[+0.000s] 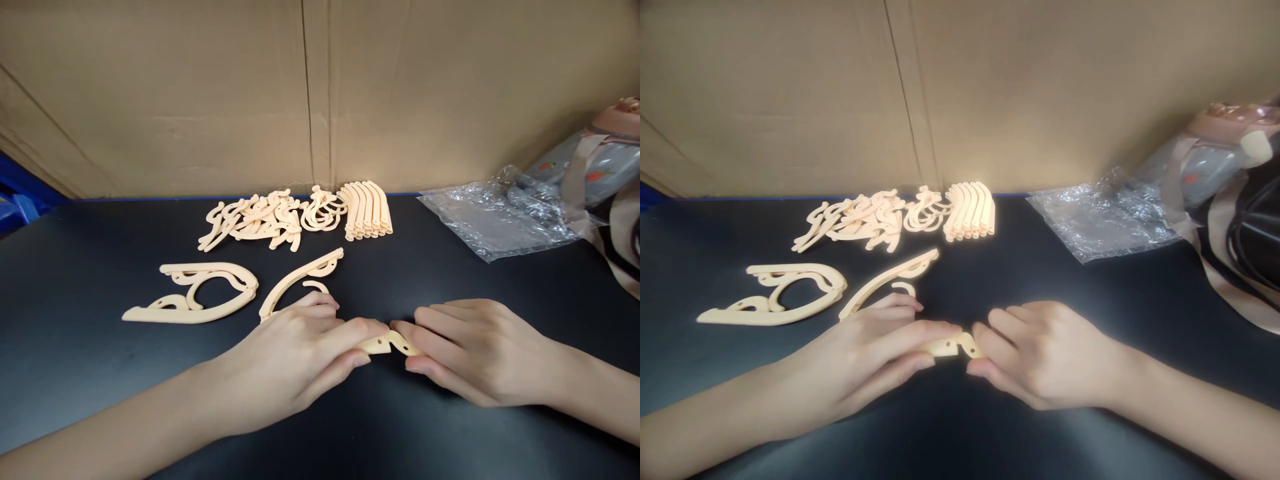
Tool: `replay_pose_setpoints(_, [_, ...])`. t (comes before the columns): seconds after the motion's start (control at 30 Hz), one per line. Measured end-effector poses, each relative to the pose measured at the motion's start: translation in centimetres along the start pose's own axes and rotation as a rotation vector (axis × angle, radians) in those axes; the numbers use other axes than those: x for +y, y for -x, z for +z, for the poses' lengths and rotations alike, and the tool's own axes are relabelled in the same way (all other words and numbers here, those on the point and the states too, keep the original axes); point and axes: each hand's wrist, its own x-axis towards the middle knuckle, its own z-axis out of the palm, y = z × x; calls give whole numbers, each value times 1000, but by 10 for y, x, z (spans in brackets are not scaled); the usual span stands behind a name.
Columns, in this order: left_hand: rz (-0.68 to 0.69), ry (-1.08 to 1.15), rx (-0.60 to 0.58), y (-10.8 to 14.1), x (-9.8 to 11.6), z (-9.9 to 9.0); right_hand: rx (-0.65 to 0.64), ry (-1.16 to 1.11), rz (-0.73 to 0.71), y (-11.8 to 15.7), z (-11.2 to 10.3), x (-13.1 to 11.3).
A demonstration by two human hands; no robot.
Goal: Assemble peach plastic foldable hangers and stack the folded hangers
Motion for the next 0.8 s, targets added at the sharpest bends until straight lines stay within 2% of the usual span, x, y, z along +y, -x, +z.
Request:
replay_pose_setpoints(0.6, [1,11,12,0,-5,2,2,-18,10,-1,0,-4])
replay_pose_setpoints(0.8, [11,6,34,1,-5,3,21,118,-19,-3,-4,-2])
